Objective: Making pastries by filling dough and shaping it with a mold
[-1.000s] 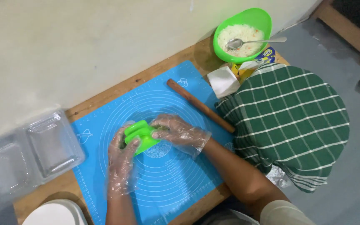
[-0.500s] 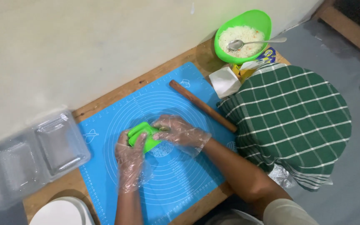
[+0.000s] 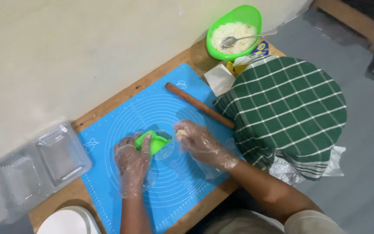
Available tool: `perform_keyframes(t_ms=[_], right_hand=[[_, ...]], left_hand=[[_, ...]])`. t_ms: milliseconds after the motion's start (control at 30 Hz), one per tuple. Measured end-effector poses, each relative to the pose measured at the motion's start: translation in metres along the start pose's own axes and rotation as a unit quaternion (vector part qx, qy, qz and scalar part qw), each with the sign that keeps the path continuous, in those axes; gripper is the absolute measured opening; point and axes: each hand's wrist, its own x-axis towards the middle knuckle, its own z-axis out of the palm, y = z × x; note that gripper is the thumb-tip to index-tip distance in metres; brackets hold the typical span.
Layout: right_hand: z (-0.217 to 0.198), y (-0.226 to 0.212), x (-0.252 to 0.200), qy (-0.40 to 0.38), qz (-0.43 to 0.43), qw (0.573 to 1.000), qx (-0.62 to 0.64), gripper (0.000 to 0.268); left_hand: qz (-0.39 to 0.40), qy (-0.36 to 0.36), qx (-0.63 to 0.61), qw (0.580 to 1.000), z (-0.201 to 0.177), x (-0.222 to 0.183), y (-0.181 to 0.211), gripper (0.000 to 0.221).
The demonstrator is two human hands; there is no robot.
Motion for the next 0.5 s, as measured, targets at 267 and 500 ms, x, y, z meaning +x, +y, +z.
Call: perform_keyframes(t_ms=[267, 500], right_hand=[[-0.026, 0.067, -0.107, 0.172, -0.238, 0.899, -0.326, 0.043], [-0.058, 0.077, -0.147, -0.011, -0.141, 0.967, -0.213, 0.017]], left_hand=[[0.148, 0.137, -0.054, 0.978, 0.005, -0.022, 0.036, 0.040], [0.280, -0.137, -0.008, 0.950, 0.047, -0.073, 0.151, 0.067]])
